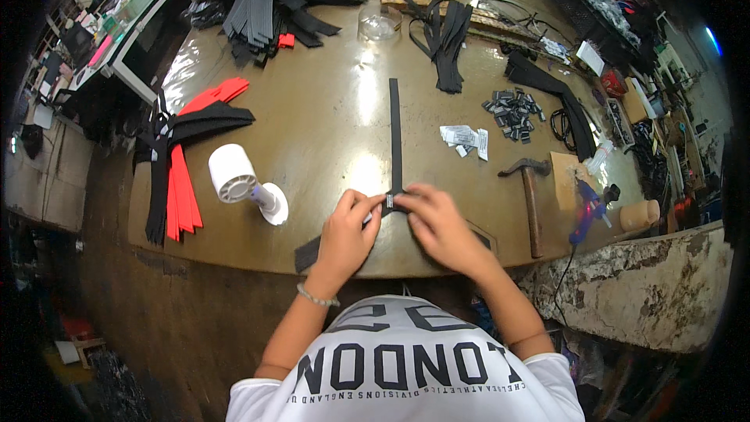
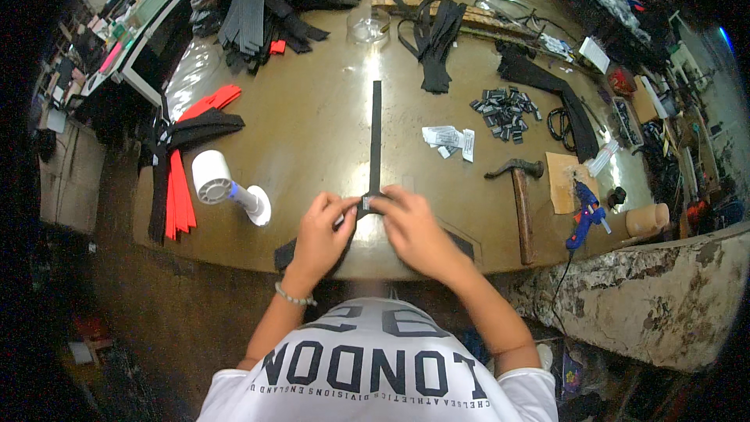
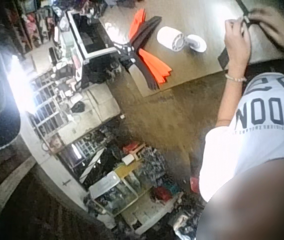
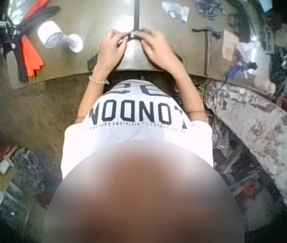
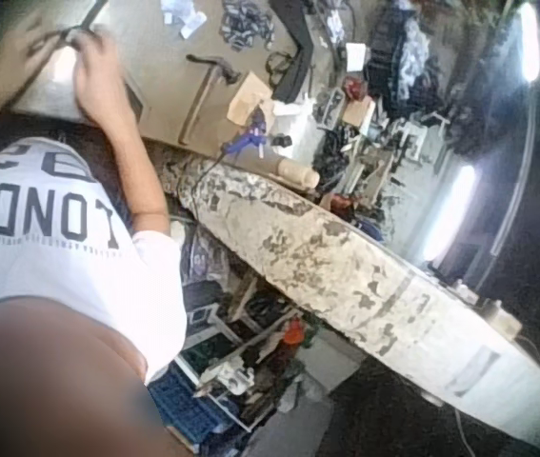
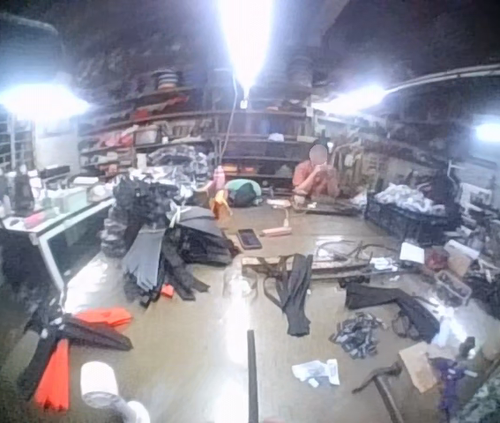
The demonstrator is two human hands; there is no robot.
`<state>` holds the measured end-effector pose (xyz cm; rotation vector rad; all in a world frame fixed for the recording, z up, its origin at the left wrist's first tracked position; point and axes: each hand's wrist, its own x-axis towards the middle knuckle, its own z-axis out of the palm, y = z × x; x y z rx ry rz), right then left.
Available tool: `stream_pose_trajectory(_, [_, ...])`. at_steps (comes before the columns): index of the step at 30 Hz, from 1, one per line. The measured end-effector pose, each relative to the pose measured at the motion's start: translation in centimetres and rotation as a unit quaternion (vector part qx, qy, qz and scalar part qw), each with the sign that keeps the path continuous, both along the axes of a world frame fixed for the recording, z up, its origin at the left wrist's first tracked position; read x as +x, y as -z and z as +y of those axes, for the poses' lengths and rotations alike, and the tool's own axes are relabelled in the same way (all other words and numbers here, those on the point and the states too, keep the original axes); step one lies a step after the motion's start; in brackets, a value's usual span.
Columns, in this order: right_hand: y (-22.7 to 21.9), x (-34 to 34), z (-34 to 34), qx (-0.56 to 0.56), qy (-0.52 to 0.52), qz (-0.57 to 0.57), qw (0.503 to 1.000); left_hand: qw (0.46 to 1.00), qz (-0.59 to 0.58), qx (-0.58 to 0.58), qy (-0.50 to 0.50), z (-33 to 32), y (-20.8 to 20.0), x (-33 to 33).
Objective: The person assembles black fabric straps by applying hot glue and attaching small metal buckles. They repeatedly pick up straps, apply glue with a hot glue gun, press buckles into place, and set the finished pieces aside on the table.
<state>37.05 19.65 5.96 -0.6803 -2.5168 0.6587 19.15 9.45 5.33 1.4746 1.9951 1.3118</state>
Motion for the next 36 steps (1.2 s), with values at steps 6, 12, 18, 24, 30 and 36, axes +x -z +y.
stream_pose_trajectory(6, [1.0, 11.5, 6.5, 0.101, 0.52, -0.24, 0.814, 0.999, 0.029, 0.014, -0.034, -0.3, 0.7, 0.4])
stream_pose_trajectory(12, [-4.4, 6.3, 1.1, -0.183, 0.448, 0.09, 0.87, 0.999, 0.012, 0.032, -0.03, -0.1, 0.9, 0.1])
stream_pose_trajectory(18, [-3.6, -1.2, -4.0, -0.106, 0.19, -0.116, 0.969, 0.998, -0.043, 0.004, -0.04, -0.3, 0.7, 0.0])
stream_pose_trajectory(24, [-4.4, -1.4, -5.2, -0.14, 0.266, -0.019, 0.954, 0.998, -0.04, 0.023, -0.031, -0.2, 0.8, -0.1])
stream_pose_trajectory(30, [-3.4, 0.0, -3.3, -0.089, 0.247, -0.115, 0.958, 0.999, 0.032, 0.024, -0.006, -0.4, 0.2, -0.2])
stream_pose_trajectory(36, [-1.2, 10.4, 1.4, 0.087, 0.448, -0.107, 0.883, 0.984, 0.157, -0.038, 0.07, -0.4, -0.5, -0.1])
